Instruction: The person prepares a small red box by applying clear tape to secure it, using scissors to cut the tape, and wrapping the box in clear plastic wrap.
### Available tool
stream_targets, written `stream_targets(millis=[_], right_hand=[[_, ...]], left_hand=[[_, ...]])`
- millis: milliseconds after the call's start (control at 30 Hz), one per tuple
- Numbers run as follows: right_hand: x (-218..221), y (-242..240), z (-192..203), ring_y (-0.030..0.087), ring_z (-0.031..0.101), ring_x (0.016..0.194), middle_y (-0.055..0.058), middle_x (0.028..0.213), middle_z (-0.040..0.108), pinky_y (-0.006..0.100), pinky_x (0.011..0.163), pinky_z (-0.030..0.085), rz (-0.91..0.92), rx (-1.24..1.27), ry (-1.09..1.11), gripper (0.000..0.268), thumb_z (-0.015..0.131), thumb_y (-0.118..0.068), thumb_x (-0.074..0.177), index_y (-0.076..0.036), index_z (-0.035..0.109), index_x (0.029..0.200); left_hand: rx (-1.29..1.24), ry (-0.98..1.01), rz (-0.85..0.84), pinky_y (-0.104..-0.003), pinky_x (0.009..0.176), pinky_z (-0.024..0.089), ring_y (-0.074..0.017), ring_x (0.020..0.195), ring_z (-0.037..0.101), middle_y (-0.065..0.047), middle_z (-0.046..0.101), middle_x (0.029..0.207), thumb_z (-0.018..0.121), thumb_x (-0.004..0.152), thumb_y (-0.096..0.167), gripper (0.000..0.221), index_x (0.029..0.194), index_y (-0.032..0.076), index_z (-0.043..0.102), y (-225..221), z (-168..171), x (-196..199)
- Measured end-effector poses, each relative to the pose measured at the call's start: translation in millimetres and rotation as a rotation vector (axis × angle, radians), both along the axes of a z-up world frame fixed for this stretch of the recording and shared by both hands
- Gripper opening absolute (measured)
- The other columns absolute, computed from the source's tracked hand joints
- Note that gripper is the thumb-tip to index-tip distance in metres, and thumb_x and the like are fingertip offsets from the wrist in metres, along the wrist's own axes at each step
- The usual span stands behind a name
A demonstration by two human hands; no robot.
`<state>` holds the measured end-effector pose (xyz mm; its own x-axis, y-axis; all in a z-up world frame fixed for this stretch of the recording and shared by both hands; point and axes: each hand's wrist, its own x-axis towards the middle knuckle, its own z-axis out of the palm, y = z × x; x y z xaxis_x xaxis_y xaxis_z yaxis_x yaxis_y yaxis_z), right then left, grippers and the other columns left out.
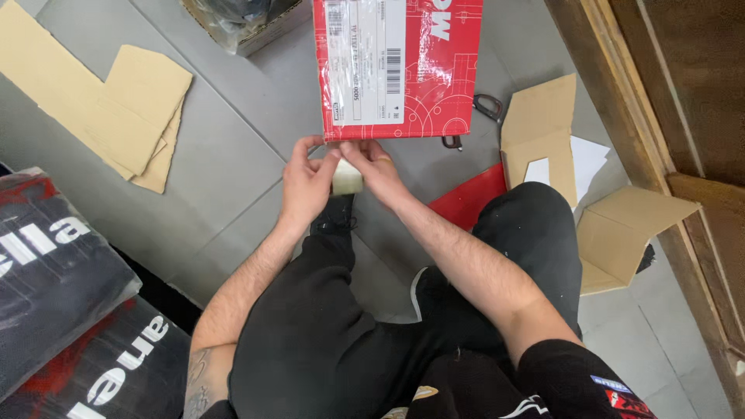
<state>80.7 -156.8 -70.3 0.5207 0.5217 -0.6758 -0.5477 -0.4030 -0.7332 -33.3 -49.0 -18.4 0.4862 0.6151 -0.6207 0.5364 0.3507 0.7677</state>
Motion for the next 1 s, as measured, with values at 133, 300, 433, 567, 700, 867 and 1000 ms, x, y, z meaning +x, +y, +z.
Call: stream_targets(millis=[133, 300, 433, 567, 700, 867, 1000], right_hand=[[36.8, -31.4, 26.2, 0.025, 0.067, 0.11, 0.014, 0.114, 0.07, 0.042, 0.093, 0.058, 0.331, -0.035, -0.091, 0.055, 0.073, -0.051, 0.094, -0.007, 0.065, 0.126], [128.5, -124.5, -44.1, 0.036, 0.072, 0.106, 0.012, 0.098, 0.076, 0.048, 0.092, 0.055, 0.753, -0.509, -0.515, 0.031, 0.072, -0.045, 0.089, -0.018, 0.076, 0.105], [176.5, -143.5, -97.6, 0.042, 0.064, 0.119, 0.02, 0.13, 0.06, 0.056, 0.097, 0.056, 0.652, -0.854, -0.842, 0.056, 0.079, -0.034, 0.085, -0.008, 0.06, 0.131], [177.3, -143.7, -142.0, 0.044, 0.055, 0.133, 0.019, 0.155, 0.037, 0.056, 0.11, 0.05, 0.583, -0.935, -0.743, 0.087, 0.081, -0.032, 0.082, -0.004, 0.039, 0.152], [169.4, -140.1, -147.9, 0.045, 0.063, 0.122, 0.023, 0.145, 0.043, 0.057, 0.104, 0.053, 0.588, -0.978, -0.793, 0.08, 0.074, -0.025, 0.091, -0.001, 0.031, 0.155], [172.6, -150.2, -154.6, 0.038, 0.071, 0.109, 0.018, 0.115, 0.073, 0.051, 0.091, 0.055, 0.745, -1.172, -0.909, 0.073, 0.076, -0.04, 0.091, 0.002, 0.047, 0.143], [172.1, -151.3, -147.8, 0.033, 0.072, 0.11, 0.013, 0.115, 0.074, 0.05, 0.094, 0.053, 0.751, -1.165, -0.897, 0.067, 0.078, -0.046, 0.089, -0.005, 0.05, 0.135]], left_hand=[[-0.033, -0.012, 0.062, -0.025, 0.052, 0.048, -0.0129, 0.06, 0.062, -0.006, 0.068, 0.07, 0.067, 0.099, 0.028, 0.033, 0.125, 0.009, 0.061, 1.7, -7.5, 3.8], [0.003, 0.066, 0.061, -0.025, 0.044, 0.045, -0.01, 0.055, 0.061, -0.004, 0.067, 0.064, 0.074, 0.097, 0.032, 0.027, 0.111, 0.01, 0.068, 2.7, -25.5, -4.0], [0.074, 0.086, 0.053, -0.025, 0.049, 0.044, -0.0098, 0.057, 0.056, -0.003, 0.064, 0.061, 0.07, 0.097, 0.034, 0.022, 0.106, 0.016, 0.077, 7.8, -10.5, 8.0], [0.086, 0.109, 0.093, -0.023, 0.051, 0.046, -0.0077, 0.058, 0.056, -0.003, 0.065, 0.061, 0.069, 0.096, 0.036, 0.021, 0.107, 0.022, 0.08, 14.6, -1.1, 14.8], [0.071, 0.175, 0.058, -0.024, 0.052, 0.048, -0.0056, 0.059, 0.056, -0.001, 0.068, 0.063, 0.072, 0.094, 0.04, 0.021, 0.108, 0.027, 0.081, 19.0, -7.2, 11.8], [0.119, 0.042, 0.054, -0.026, 0.054, 0.044, -0.012, 0.064, 0.055, -0.006, 0.064, 0.066, 0.069, 0.097, 0.029, 0.022, 0.11, 0.018, 0.08, 29.3, 12.7, 16.4], [0.126, 0.0, 0.081, -0.025, 0.056, 0.046, -0.0106, 0.065, 0.057, -0.004, 0.067, 0.071, 0.066, 0.097, 0.029, 0.02, 0.111, 0.021, 0.079, 41.9, -15.5, 11.4]])
